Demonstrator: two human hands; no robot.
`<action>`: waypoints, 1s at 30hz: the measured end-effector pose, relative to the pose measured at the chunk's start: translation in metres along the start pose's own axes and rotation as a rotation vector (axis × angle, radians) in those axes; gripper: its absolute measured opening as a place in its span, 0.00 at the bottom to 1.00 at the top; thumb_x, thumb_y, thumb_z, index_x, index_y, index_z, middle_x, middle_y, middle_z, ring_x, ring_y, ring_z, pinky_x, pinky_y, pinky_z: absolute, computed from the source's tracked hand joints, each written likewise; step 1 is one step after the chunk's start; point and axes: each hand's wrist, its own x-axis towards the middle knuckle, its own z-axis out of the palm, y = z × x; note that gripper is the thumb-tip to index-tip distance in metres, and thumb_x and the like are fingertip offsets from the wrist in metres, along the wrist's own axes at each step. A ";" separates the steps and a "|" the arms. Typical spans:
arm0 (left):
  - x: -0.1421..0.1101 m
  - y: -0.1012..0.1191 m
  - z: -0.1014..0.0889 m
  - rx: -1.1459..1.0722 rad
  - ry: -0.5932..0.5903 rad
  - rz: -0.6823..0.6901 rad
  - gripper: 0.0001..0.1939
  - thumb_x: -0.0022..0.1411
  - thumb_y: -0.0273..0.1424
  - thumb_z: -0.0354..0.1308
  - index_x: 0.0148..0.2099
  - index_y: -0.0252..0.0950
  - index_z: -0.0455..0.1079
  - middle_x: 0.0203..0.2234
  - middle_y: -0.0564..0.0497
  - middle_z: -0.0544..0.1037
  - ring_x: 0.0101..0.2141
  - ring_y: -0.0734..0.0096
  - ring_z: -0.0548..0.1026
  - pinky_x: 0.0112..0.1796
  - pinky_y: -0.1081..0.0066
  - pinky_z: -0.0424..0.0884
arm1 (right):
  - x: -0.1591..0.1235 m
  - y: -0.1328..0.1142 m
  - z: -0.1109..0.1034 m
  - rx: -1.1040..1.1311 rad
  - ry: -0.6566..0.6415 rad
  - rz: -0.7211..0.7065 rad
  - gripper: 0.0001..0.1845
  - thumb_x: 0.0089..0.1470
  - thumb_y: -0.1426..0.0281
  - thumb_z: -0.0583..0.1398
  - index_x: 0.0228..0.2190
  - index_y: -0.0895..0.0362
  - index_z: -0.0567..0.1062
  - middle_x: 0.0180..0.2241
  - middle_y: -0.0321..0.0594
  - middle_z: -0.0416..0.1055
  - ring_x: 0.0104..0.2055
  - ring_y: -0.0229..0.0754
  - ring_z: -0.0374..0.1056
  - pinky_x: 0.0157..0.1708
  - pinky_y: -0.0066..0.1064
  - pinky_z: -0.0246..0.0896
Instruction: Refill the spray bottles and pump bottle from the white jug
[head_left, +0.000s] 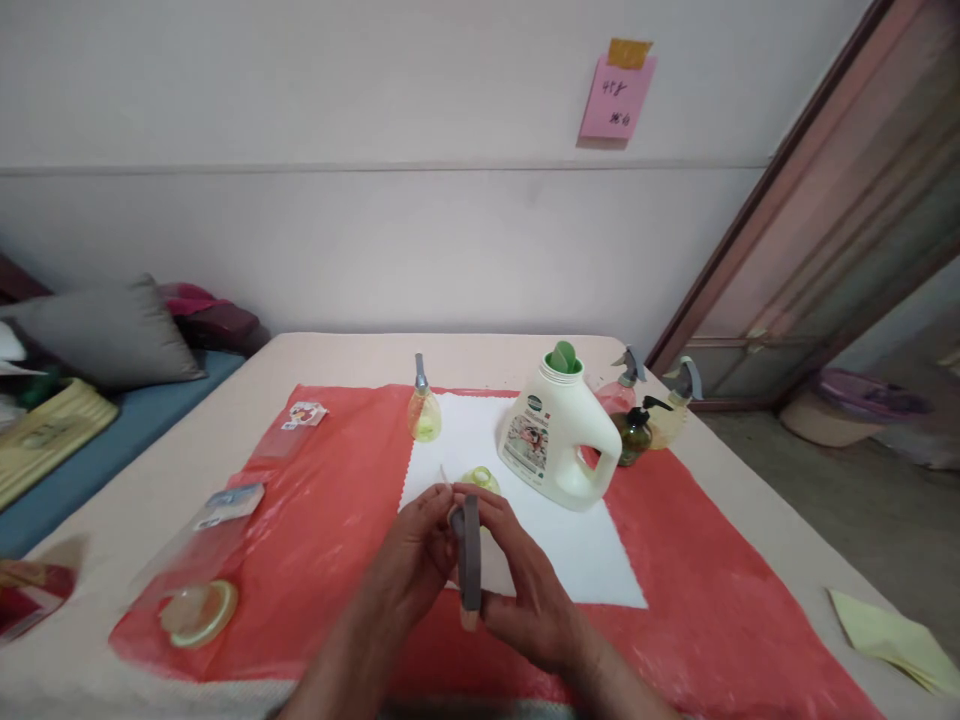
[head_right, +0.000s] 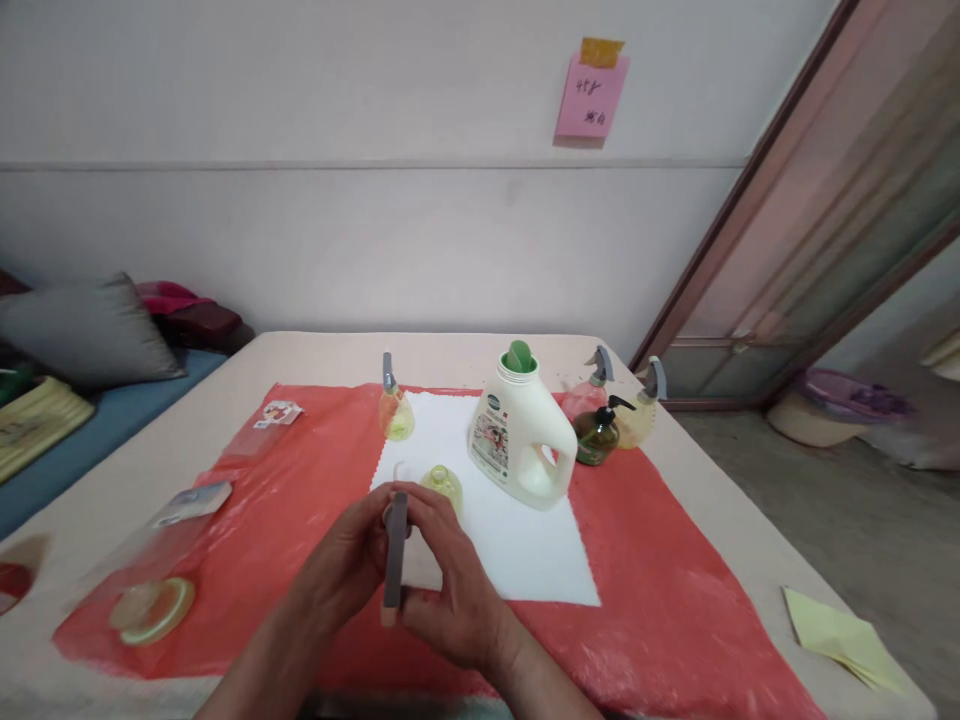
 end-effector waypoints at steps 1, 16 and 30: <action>-0.001 0.000 0.002 -0.013 0.007 0.021 0.13 0.52 0.34 0.72 0.30 0.33 0.72 0.21 0.57 0.73 0.21 0.81 0.69 0.23 0.79 0.67 | -0.001 -0.002 0.000 0.043 0.006 0.023 0.46 0.45 0.80 0.64 0.63 0.41 0.62 0.65 0.38 0.61 0.66 0.48 0.58 0.65 0.43 0.55; 0.009 -0.013 0.023 0.282 0.004 0.286 0.17 0.52 0.37 0.72 0.35 0.37 0.67 0.28 0.55 0.79 0.32 0.72 0.77 0.37 0.70 0.72 | 0.004 0.014 0.001 0.422 0.491 0.481 0.23 0.52 0.54 0.66 0.45 0.53 0.78 0.45 0.42 0.78 0.44 0.48 0.75 0.39 0.41 0.77; 0.063 -0.025 -0.026 0.997 0.191 0.230 0.45 0.34 0.24 0.71 0.58 0.37 0.64 0.61 0.38 0.68 0.62 0.47 0.62 0.59 0.58 0.56 | -0.004 0.000 -0.084 0.013 0.801 0.419 0.24 0.42 0.57 0.72 0.39 0.58 0.81 0.30 0.39 0.77 0.24 0.39 0.72 0.22 0.31 0.72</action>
